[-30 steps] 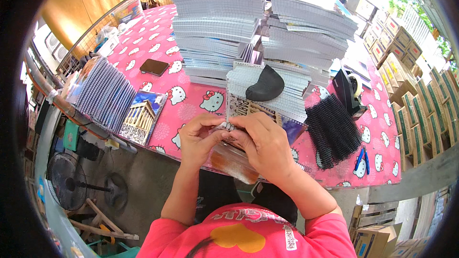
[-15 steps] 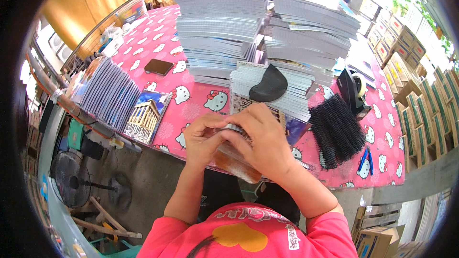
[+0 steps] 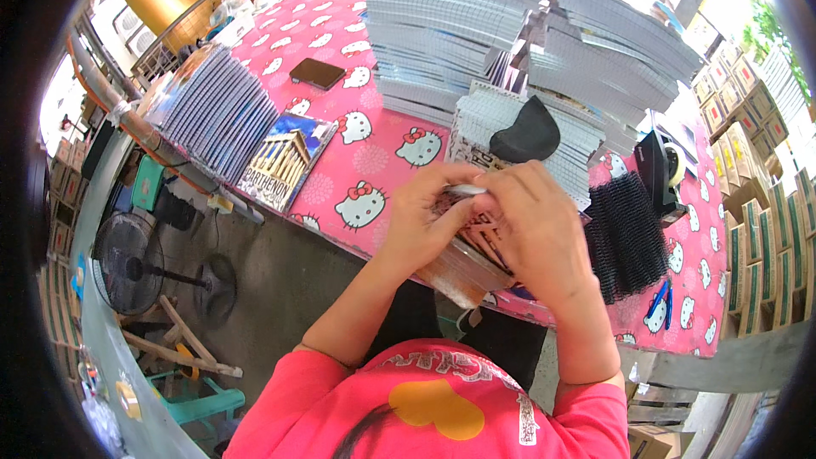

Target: The person manually inserts spiral coils through the punched holes of paper stacks and covers to assemble notebooks, then uses wire cutters to trim the wire.

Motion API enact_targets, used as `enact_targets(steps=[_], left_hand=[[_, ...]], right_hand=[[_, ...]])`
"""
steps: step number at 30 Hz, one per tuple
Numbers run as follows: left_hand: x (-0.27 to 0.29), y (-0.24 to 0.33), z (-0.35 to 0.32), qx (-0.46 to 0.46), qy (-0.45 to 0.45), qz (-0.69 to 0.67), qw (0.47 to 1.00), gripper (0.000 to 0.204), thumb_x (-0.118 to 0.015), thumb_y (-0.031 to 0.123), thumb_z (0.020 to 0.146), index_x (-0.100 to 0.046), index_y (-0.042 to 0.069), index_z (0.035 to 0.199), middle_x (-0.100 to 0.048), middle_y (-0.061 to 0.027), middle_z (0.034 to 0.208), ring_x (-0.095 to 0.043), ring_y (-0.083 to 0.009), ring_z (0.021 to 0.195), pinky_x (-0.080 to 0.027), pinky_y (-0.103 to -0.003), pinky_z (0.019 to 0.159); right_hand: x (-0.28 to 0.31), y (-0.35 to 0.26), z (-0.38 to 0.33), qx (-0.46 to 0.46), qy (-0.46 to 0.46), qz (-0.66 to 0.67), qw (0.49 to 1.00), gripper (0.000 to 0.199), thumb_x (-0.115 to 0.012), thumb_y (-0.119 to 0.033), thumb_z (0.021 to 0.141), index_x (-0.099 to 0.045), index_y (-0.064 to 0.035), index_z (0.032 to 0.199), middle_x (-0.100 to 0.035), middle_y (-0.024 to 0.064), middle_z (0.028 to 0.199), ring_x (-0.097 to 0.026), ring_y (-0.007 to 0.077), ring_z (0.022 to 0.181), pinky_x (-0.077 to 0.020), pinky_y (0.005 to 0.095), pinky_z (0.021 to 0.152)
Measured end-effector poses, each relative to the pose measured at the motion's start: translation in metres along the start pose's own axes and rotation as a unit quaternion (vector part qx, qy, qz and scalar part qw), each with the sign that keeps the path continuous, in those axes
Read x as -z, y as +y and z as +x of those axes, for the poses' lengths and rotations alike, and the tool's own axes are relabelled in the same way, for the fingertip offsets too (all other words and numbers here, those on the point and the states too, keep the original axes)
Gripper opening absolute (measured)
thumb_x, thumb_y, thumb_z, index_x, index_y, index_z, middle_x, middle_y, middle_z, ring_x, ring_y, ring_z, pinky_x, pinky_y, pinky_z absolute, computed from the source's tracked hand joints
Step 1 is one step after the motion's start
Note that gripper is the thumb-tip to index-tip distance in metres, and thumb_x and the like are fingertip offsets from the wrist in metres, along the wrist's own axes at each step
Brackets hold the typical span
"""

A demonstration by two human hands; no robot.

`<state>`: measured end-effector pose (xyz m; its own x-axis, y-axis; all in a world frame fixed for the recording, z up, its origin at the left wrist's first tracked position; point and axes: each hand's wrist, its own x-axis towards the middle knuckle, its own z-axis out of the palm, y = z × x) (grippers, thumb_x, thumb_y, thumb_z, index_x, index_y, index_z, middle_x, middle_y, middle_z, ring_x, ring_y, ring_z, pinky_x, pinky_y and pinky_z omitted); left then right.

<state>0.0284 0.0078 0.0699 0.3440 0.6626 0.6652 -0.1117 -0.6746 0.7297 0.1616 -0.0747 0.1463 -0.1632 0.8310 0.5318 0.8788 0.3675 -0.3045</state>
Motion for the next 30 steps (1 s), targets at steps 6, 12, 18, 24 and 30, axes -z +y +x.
enact_targets(steps=[6, 12, 18, 24, 30], left_hand=[[0.086, -0.019, 0.023, 0.050, 0.339, 0.150, 0.927, 0.026, -0.053, 0.019, 0.093, -0.057, -0.003, 0.107, -0.060, -0.0156, 0.099, -0.057, -0.0266, 0.094, -0.045, -0.036, 0.084], [0.253, -0.043, 0.100, -0.028, 0.226, 0.432, 0.873, 0.043, -0.049, 0.032, 0.093, -0.065, -0.002, 0.073, -0.066, -0.0134, 0.084, -0.060, -0.0250, 0.078, -0.045, -0.040, 0.071], [0.225, -0.160, 0.054, 0.197, -0.101, 0.617, 0.755, 0.062, -0.055, 0.051, 0.085, -0.044, 0.013, 0.133, -0.032, -0.0106, 0.145, -0.027, -0.0308, 0.135, -0.008, -0.063, 0.107], [0.207, -0.198, -0.017, 0.232, -0.196, 0.563, 0.768, 0.070, -0.056, 0.042, 0.086, -0.029, 0.016, 0.146, -0.021, -0.0092, 0.154, -0.017, -0.0313, 0.141, -0.012, -0.053, 0.113], [0.220, -0.197, -0.025, 0.208, -0.150, 0.517, 0.817, 0.071, -0.064, 0.036, 0.083, -0.035, 0.011, 0.142, -0.030, -0.0131, 0.149, -0.024, -0.0319, 0.139, -0.018, -0.051, 0.111]], right_hand=[[0.035, 0.008, -0.022, -0.014, 0.284, -0.027, 0.958, 0.065, -0.069, -0.044, 0.081, -0.049, 0.0006, 0.124, -0.048, 0.0192, 0.133, -0.047, 0.0297, 0.121, -0.0343, 0.0395, 0.102], [0.016, 0.025, -0.079, -0.066, 0.075, 0.173, 0.980, 0.033, -0.071, -0.019, 0.077, -0.062, -0.0002, 0.103, -0.059, 0.0172, 0.112, -0.054, 0.0263, 0.104, -0.0431, 0.0369, 0.089], [-0.022, 0.015, -0.078, -0.068, -0.028, 0.148, 0.986, 0.054, -0.078, -0.019, 0.065, -0.060, -0.0029, 0.113, -0.055, 0.0139, 0.122, -0.051, 0.0336, 0.109, -0.0428, 0.0405, 0.090], [-0.035, 0.032, -0.099, -0.122, -0.001, 0.199, 0.972, 0.066, -0.081, -0.027, 0.063, -0.056, -0.0031, 0.119, -0.053, 0.0154, 0.126, -0.049, 0.0333, 0.114, -0.0416, 0.0414, 0.093], [-0.026, 0.069, -0.027, -0.091, 0.124, -0.033, 0.987, 0.053, -0.073, -0.029, 0.073, -0.058, -0.0105, 0.120, -0.051, 0.0173, 0.129, -0.045, 0.0365, 0.121, -0.0385, 0.0477, 0.097]])
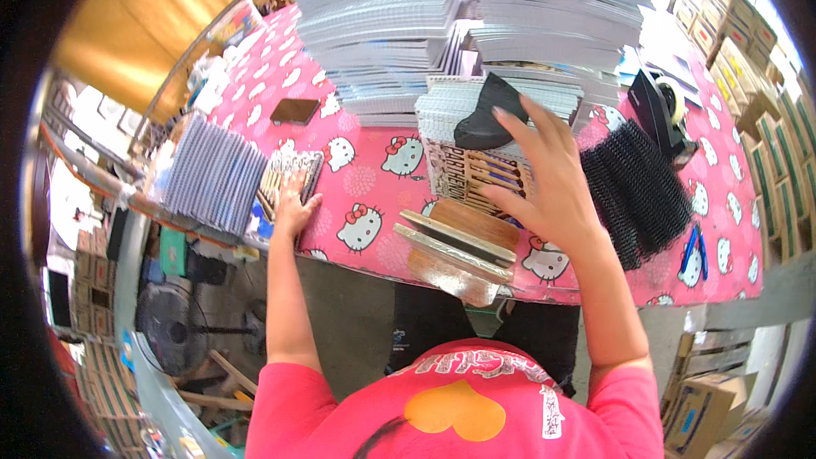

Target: The person manually inserts spiral coils through the punched holes of paper stacks and covers to assemble notebooks, then uses wire cutters to trim the wire.

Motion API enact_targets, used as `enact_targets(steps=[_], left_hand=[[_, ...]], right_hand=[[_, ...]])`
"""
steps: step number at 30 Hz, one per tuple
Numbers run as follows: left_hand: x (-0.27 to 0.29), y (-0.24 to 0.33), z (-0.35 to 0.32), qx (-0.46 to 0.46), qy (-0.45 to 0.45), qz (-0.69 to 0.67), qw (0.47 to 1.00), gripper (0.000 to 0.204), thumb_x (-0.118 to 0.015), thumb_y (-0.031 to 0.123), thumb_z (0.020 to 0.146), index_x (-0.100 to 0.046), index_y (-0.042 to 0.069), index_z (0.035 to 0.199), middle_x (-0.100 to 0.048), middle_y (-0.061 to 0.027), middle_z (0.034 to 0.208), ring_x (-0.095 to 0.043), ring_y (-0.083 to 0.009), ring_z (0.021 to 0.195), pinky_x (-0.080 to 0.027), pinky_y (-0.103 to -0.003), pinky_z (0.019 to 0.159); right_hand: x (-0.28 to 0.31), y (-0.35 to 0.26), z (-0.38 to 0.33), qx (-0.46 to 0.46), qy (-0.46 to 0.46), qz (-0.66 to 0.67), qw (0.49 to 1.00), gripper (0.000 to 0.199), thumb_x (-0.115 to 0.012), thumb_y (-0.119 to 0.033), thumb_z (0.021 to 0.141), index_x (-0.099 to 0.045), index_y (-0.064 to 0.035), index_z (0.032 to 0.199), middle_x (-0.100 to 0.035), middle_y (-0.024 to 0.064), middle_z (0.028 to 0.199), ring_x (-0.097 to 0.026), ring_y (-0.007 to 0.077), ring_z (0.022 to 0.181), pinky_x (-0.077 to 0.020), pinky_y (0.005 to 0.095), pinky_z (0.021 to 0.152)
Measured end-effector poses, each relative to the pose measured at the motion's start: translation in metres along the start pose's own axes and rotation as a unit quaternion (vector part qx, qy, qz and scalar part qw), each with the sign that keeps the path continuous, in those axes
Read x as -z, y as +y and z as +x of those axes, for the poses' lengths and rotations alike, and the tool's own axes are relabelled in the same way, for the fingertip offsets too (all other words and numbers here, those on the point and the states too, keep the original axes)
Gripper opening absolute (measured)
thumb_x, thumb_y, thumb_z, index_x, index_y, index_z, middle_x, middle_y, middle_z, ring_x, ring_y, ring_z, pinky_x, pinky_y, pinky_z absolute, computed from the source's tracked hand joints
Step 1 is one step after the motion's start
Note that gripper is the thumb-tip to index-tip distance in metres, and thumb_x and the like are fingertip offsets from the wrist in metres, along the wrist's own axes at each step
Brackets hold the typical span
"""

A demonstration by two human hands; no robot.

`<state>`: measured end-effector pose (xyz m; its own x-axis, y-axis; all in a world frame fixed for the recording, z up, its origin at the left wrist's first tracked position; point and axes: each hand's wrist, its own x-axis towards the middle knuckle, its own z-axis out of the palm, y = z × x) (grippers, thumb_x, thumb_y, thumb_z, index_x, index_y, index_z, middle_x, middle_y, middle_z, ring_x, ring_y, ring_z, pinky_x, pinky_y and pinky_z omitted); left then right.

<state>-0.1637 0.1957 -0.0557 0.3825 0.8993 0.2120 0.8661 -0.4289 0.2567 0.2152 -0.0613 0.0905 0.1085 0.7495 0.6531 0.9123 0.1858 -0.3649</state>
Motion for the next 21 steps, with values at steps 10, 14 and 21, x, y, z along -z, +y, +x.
enact_targets(steps=[10, 14, 21], left_hand=[[0.065, 0.257, 0.024, -0.420, 0.083, -0.242, 0.871, 0.048, -0.078, 0.022, 0.068, -0.064, 0.009, 0.111, -0.060, -0.0084, 0.114, -0.054, -0.0271, 0.106, -0.041, -0.039, 0.092], [0.049, 0.273, 0.046, -0.502, 0.096, -0.159, 0.845, 0.037, -0.076, 0.016, 0.066, -0.067, 0.009, 0.101, -0.063, -0.0045, 0.103, -0.057, -0.0240, 0.095, -0.049, -0.035, 0.076], [0.038, 0.284, 0.045, -0.469, 0.123, -0.228, 0.844, 0.021, -0.072, 0.006, 0.072, -0.068, 0.005, 0.092, -0.068, -0.0066, 0.092, -0.063, -0.0227, 0.077, -0.052, -0.032, 0.067]], right_hand=[[0.023, 0.030, 0.024, -0.061, 0.081, 0.076, 0.992, 0.034, -0.065, -0.025, 0.083, -0.064, -0.0023, 0.109, -0.065, 0.0161, 0.098, -0.058, 0.0284, 0.095, -0.0452, 0.0347, 0.084], [0.120, 0.064, -0.045, -0.245, 0.228, -0.026, 0.942, 0.036, -0.067, -0.021, 0.085, -0.063, -0.0018, 0.114, -0.067, 0.0102, 0.100, -0.061, 0.0168, 0.094, -0.0453, 0.0298, 0.084], [0.218, 0.202, -0.253, -0.355, 0.167, -0.503, 0.771, 0.036, -0.062, -0.033, 0.089, -0.065, -0.0030, 0.109, -0.066, 0.0146, 0.102, -0.061, 0.0308, 0.091, -0.0470, 0.0381, 0.080]])
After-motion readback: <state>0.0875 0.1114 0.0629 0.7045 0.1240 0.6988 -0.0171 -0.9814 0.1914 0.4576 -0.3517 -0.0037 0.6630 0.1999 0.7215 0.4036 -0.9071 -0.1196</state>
